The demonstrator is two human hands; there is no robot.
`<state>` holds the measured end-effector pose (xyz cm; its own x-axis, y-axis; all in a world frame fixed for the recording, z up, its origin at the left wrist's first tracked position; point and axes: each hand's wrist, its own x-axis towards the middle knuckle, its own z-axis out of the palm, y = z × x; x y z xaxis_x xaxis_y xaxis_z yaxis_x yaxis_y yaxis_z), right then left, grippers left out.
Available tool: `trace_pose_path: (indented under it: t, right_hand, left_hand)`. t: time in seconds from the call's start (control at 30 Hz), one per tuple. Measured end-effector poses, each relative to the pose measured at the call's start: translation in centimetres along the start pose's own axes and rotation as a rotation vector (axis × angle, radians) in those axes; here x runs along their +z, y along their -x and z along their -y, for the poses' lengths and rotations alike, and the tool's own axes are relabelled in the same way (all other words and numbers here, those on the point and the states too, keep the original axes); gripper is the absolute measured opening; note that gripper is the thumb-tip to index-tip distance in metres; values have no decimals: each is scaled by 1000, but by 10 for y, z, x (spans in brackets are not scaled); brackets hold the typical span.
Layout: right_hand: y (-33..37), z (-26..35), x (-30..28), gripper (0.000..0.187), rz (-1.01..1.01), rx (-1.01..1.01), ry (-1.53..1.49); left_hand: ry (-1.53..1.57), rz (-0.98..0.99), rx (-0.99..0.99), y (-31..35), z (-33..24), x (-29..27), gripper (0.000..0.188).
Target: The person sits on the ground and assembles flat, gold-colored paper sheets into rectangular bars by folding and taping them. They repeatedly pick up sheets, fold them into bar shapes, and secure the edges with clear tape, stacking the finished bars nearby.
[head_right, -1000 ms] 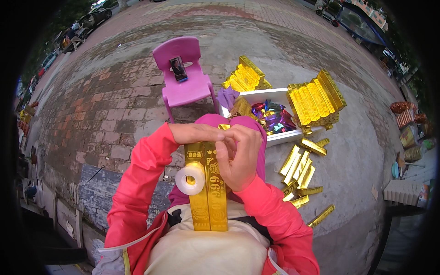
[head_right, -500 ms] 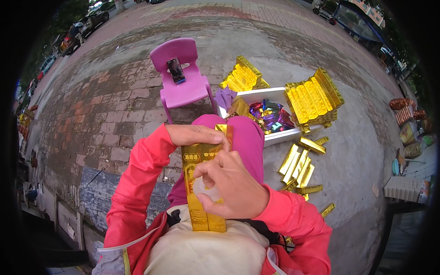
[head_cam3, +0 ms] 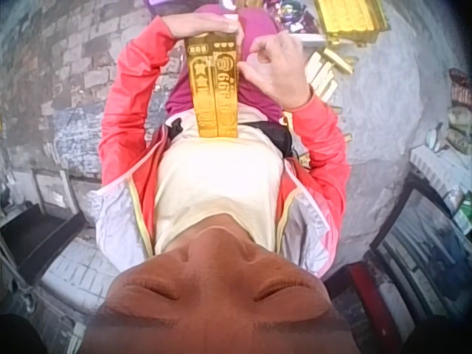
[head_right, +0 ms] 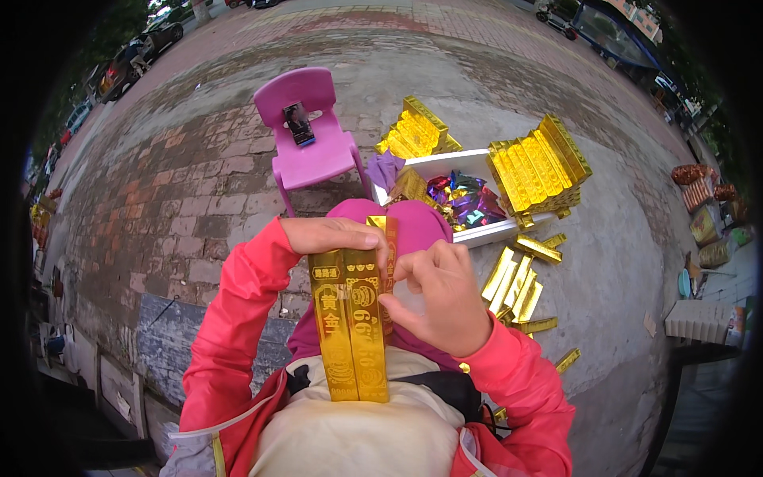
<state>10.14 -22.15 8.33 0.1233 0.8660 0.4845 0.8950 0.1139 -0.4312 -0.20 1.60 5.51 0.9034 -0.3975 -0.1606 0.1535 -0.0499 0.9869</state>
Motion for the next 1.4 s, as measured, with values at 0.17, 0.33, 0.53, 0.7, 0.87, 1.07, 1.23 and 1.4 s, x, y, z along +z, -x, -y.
trace_pose_path:
  t: [0.17,0.33,0.53,0.7,0.87,1.07,1.23,1.4]
  right_hand:
    - [3,4,7,32,16,107,34]
    - [-1,8,19,46,3,124,129]
    - [-15,27,49,64,-95,123,365]
    - [-13,22,48,59,-20,171,165]
    - [0,1,45,57,36,271,-40]
    - [0,4,41,73,-57,202,-66]
    - [-20,26,60,98,-55,132,173]
    - [-24,24,57,102,-83,136,210]
  left_hand:
    - [-10,1,5,0,0,1,47]
    - [-11,-16,-23,-1,2,-2,49]
    - [-91,-173,-108,2,15,-7,58]
    - [-91,-199,-63,6,21,-4,54]
    - [2,-93,25,13,16,-4,46]
    - [111,-97,20,16,12,-3,46]
    - [-33,-245,-141,18,8,-1,46]
    - [74,-133,-80,16,13,-4,46]
